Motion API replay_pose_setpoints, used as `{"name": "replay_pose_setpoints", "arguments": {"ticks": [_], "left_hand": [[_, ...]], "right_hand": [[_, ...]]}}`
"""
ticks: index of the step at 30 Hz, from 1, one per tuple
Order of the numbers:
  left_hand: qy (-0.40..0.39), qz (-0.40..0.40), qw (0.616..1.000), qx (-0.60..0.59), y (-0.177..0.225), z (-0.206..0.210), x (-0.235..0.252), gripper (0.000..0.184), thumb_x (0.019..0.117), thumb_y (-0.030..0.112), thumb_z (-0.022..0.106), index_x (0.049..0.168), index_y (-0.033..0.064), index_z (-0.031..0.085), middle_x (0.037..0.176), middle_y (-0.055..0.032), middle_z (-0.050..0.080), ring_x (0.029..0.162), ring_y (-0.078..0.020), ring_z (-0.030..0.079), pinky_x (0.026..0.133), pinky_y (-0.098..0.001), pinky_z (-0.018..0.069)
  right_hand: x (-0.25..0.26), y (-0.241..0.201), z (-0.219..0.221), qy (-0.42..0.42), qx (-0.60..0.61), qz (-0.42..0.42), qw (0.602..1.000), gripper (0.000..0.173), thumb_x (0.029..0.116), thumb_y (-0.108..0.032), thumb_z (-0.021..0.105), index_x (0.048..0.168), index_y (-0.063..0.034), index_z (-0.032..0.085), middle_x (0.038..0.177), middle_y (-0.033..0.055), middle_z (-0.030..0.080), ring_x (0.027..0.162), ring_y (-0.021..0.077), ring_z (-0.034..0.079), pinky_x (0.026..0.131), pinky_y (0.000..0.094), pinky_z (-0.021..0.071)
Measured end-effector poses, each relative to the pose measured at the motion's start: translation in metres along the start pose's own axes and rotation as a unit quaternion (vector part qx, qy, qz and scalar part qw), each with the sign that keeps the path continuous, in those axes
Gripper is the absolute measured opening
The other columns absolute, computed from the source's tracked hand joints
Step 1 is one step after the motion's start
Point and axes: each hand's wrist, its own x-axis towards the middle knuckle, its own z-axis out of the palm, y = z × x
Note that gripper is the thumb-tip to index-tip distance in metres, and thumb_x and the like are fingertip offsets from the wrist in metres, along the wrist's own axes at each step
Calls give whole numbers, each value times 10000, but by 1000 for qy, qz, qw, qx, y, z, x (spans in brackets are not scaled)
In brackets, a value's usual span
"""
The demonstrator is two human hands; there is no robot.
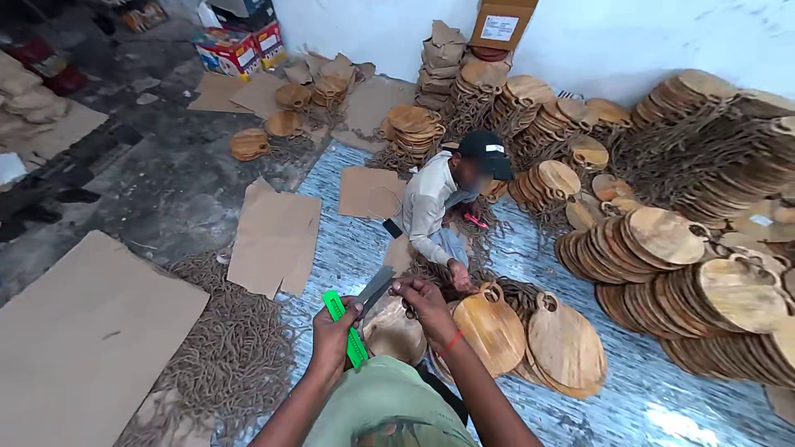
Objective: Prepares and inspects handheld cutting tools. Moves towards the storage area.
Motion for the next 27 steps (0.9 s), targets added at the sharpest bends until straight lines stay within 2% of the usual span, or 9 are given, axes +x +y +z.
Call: {"name": "replay_pose_setpoints", "arguments": {"ticks": [4, 10, 14, 18, 24, 27], "left_hand": [[2, 17, 1000, 13, -4, 13, 5, 77, 914, -88, 664, 978, -64, 700, 772, -93, 679, 628, -122, 619, 591, -224, 536], [-15, 27, 999, 25, -22, 47, 0, 78, 900, -79, 679, 972, -64, 707, 772, -94, 692, 617, -120, 628, 581, -231, 544], [-12, 8, 1000, 3, -28, 67, -9, 72, 930, -72, 656, 993, -61, 690, 816, -96, 693, 621, -119, 627, 569, -229, 546], [10, -19, 998, -59, -31, 82, -15, 80, 995, -45, 580, 1022, -63, 653, 809, -104, 688, 646, -121, 645, 577, -222, 550], [52, -29, 995, -82, -43, 85, -28, 80, 1008, -47, 551, 1024, -64, 628, 805, -102, 693, 647, -114, 647, 576, -210, 541], [67, -36, 993, -89, -49, 84, -37, 70, 1024, -39, 526, 1023, -47, 596, 817, -106, 703, 666, -116, 666, 590, -213, 552]], "right_hand": [[5, -2, -9, 11, -1, 18, 1000, 102, 1012, -69, 629, 998, 9, 693, 843, 60, 722, 573, 50, 544, 511, 192, 424], [8, -4, -45, 21, -11, 19, 1000, 98, 1006, -47, 622, 957, 4, 690, 823, 54, 710, 583, 53, 546, 515, 195, 424], [6, -4, -69, 33, -27, 4, 999, 126, 991, -16, 602, 889, -2, 675, 780, 52, 698, 556, 58, 531, 503, 200, 420], [5, -5, -89, 73, -16, -1, 997, 122, 1001, -12, 593, 908, 11, 670, 773, 60, 691, 542, 66, 523, 491, 209, 407], [16, 12, -129, 129, 18, 13, 991, 156, 1025, -45, 579, 900, 1, 661, 764, 60, 685, 526, 69, 507, 476, 217, 396], [31, 32, -151, 154, 26, 19, 987, 137, 1033, -70, 584, 962, 15, 664, 776, 66, 670, 539, 79, 509, 491, 229, 412]]}}
